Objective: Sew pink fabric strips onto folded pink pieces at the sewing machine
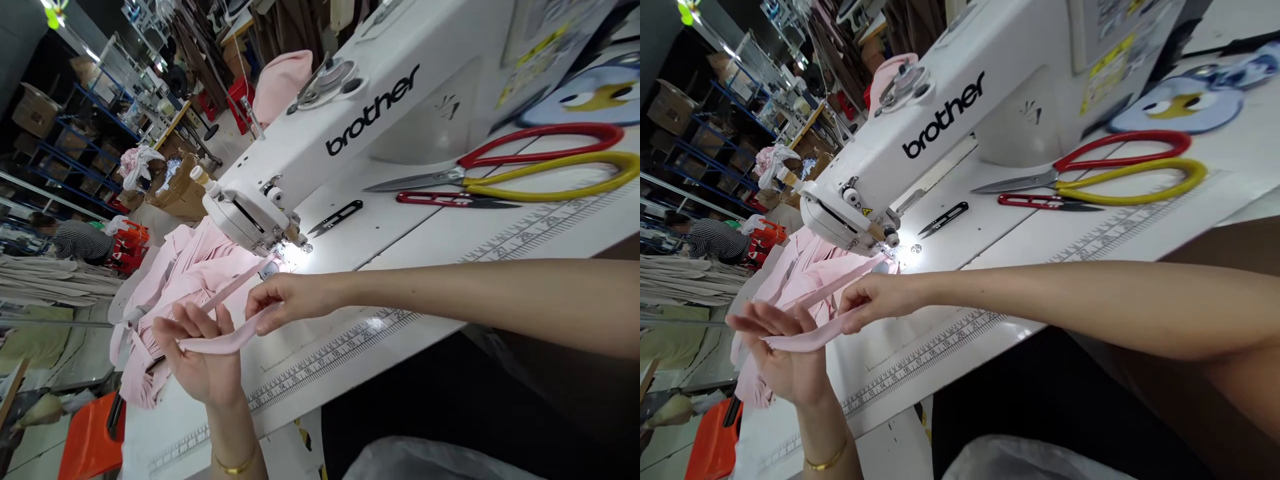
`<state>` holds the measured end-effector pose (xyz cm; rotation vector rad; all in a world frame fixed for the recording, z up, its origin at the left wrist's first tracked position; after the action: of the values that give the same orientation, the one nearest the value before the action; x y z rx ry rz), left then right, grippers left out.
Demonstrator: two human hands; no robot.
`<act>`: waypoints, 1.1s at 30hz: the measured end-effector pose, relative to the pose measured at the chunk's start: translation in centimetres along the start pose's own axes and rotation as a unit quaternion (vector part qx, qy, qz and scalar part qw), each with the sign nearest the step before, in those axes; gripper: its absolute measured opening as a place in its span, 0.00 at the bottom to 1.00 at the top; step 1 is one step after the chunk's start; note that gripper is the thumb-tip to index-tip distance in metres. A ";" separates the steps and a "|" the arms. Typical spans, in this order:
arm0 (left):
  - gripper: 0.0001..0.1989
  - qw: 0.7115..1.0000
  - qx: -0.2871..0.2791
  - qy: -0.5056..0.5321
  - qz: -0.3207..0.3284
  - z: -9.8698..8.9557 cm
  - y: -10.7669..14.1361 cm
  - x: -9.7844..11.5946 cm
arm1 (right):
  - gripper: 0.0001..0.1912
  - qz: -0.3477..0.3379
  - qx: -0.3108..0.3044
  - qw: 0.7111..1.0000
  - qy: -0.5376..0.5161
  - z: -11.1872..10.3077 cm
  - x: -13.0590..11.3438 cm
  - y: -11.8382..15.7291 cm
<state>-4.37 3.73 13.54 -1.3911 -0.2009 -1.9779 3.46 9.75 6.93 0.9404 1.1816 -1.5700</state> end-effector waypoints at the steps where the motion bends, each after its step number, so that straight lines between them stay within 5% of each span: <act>1: 0.26 1.000 -0.001 0.021 -0.012 -0.2 0.0 -0.4 | 0.12 0.008 -0.021 0.999 -0.022 0.4 0.1 0.0; 5: 0.24 0.994 -0.073 0.058 -0.052 0.5 0.4 -1.7 | 0.13 0.040 -0.118 0.992 -0.005 1.8 0.3 0.0; 9: 0.31 0.986 -0.166 -0.004 -0.018 1.2 0.9 -2.0 | 0.05 0.001 -0.179 0.981 0.072 2.3 -0.7 -0.2; 13: 0.33 0.986 -0.128 -0.101 0.033 -0.5 0.5 -1.8 | 0.04 -0.029 -0.151 0.976 0.151 1.8 -1.9 -0.6; 16: 0.31 0.994 -0.100 -0.048 0.003 -1.0 0.4 -1.9 | 0.03 -0.056 -0.121 0.958 0.253 2.1 -3.0 -0.2; 18: 0.28 0.995 -0.057 -0.035 -0.081 -1.4 0.6 -3.0 | 0.03 -0.062 -0.102 0.914 0.388 2.6 -3.0 0.9; 21: 0.18 0.971 -0.003 -0.067 -0.229 -2.6 2.8 -5.3 | 0.02 -0.086 -0.098 0.807 0.576 4.3 -1.9 4.1; 24: 0.12 0.913 0.021 -0.238 -0.329 -5.4 6.0 -7.1 | 0.02 -0.107 -0.059 0.766 0.631 5.4 0.3 7.9; 25: 0.10 0.891 0.028 -0.335 -0.304 -6.5 6.2 -6.8 | 0.02 -0.112 -0.037 0.762 0.637 5.5 1.1 8.9; 27: 0.07 0.854 -0.020 -0.502 -0.133 -5.9 4.8 -5.2 | 0.03 -0.139 -0.003 0.754 0.642 5.6 2.2 10.3; 30: 0.16 0.749 -0.295 -0.571 0.162 1.0 4.2 -6.2 | 0.06 -0.193 0.017 0.745 0.638 5.6 2.6 10.9; 33: 0.23 0.608 -0.507 -0.533 0.298 5.0 5.5 -10.0 | 0.10 -0.231 0.038 0.742 0.628 5.3 2.0 10.8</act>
<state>4.63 6.64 5.48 -2.7194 0.9138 -0.3278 13.06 3.01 3.54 2.0163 2.4256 -1.2225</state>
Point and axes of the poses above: each hand's wrist, its own y-axis away from the middle knuckle, its own z-axis out of the palm, x = y × z, the point moved 9 cm from there along -y, towards the middle knuckle, and after that the axes turned 3 degrees about x, right-handed, at the moved point
